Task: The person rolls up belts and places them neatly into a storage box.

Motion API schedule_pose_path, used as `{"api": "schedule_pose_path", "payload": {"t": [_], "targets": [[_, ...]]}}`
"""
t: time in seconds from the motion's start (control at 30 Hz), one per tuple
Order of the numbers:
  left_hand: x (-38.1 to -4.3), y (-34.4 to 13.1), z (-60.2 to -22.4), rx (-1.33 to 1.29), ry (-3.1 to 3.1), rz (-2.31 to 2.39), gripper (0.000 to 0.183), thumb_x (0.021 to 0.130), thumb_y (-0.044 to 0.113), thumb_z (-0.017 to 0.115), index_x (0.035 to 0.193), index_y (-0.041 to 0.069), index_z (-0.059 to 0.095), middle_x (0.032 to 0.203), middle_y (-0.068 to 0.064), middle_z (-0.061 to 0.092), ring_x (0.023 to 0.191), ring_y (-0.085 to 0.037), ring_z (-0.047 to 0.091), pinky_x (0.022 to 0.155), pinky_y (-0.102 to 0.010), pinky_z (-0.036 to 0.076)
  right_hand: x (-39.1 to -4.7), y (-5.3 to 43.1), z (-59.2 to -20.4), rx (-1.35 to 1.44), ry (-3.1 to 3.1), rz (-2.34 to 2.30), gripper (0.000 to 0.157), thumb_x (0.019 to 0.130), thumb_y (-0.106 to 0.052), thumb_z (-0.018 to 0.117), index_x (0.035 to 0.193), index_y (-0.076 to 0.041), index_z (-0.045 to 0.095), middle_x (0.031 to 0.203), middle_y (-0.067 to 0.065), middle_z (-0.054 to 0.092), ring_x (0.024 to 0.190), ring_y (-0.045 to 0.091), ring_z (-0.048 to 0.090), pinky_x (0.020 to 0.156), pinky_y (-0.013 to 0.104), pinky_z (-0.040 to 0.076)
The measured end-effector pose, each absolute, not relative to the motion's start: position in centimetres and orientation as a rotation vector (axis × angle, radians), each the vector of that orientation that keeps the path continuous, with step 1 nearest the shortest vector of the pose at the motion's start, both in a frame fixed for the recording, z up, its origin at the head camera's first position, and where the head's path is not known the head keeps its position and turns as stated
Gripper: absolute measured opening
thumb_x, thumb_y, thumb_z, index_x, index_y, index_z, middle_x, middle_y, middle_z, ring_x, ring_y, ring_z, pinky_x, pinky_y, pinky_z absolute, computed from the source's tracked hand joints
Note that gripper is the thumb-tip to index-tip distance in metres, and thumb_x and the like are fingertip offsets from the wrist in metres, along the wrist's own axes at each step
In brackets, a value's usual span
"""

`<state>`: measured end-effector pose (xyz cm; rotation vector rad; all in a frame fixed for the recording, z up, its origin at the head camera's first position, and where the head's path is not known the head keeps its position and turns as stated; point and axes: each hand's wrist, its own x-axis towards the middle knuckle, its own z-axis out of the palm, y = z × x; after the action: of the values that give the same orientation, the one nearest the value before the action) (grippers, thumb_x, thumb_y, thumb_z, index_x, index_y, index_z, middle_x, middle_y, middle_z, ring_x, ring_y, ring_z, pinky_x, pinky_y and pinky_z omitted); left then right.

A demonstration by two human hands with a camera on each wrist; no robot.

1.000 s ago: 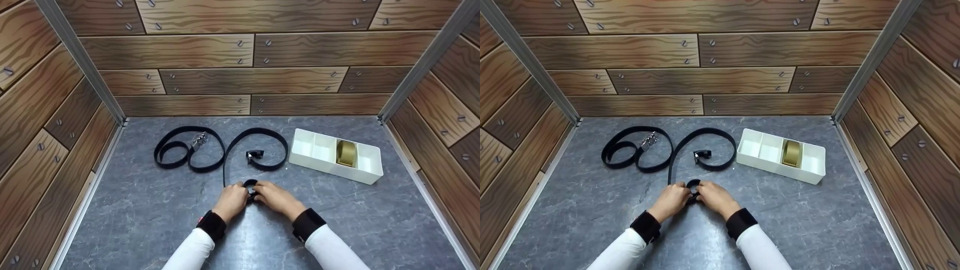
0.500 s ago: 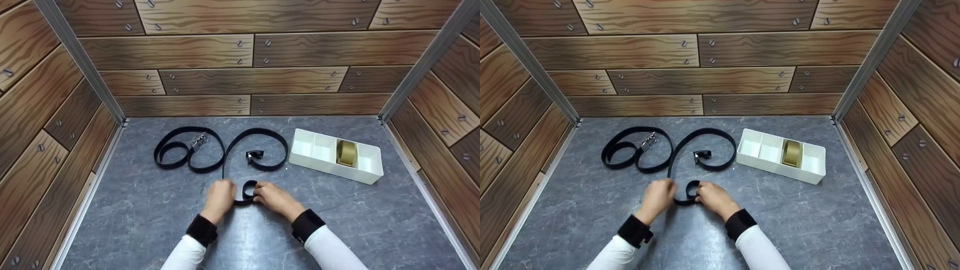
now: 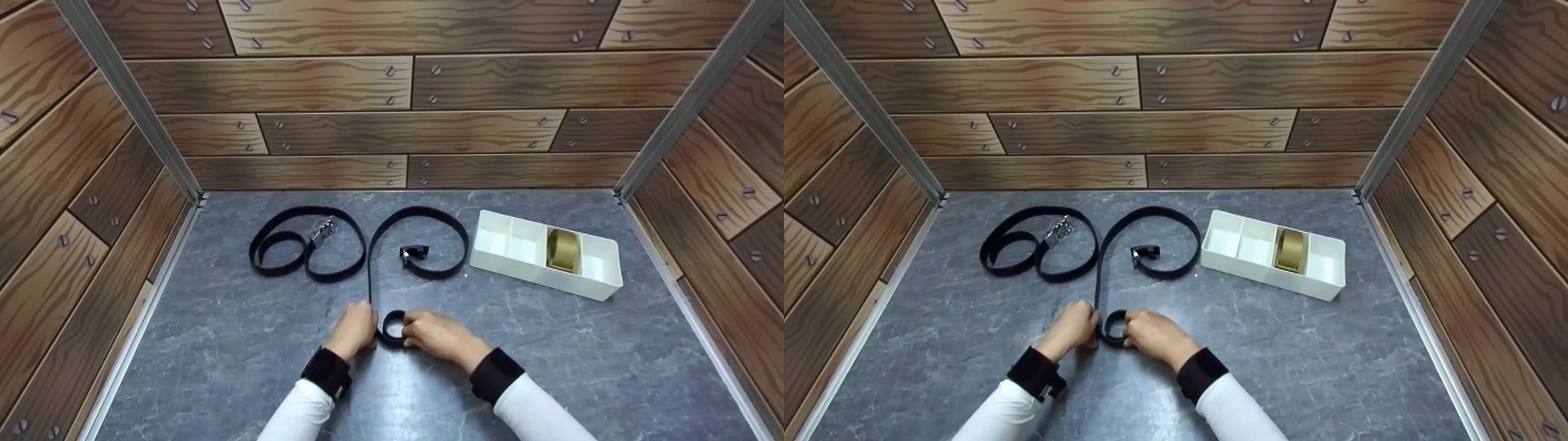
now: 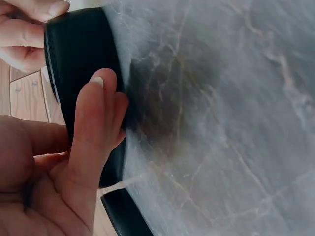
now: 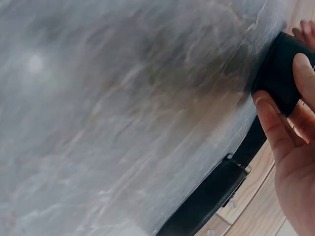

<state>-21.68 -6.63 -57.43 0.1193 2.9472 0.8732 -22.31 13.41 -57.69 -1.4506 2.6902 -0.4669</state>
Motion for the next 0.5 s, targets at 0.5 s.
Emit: {"api": "schedule_pose_path", "payload": {"t": [0.5], "targets": [[-21.8, -5.9, -58.0, 0.327, 3.103, 0.838, 0.011, 0.079, 0.003, 0.068, 0.069, 0.000, 0.062, 0.070, -0.016, 0.064, 0.065, -0.034, 0.064, 0.059, -0.043, 0.051, -22.9, 12.8, -57.6, -1.559, 2.598, -0.579, 0.011, 0.086, -0.011, 0.074, 0.097, -0.007, 0.073, 0.099, 0.003, 0.066, 0.089, 0.017, 0.065, 0.079, 0.027, 0.052]]}}
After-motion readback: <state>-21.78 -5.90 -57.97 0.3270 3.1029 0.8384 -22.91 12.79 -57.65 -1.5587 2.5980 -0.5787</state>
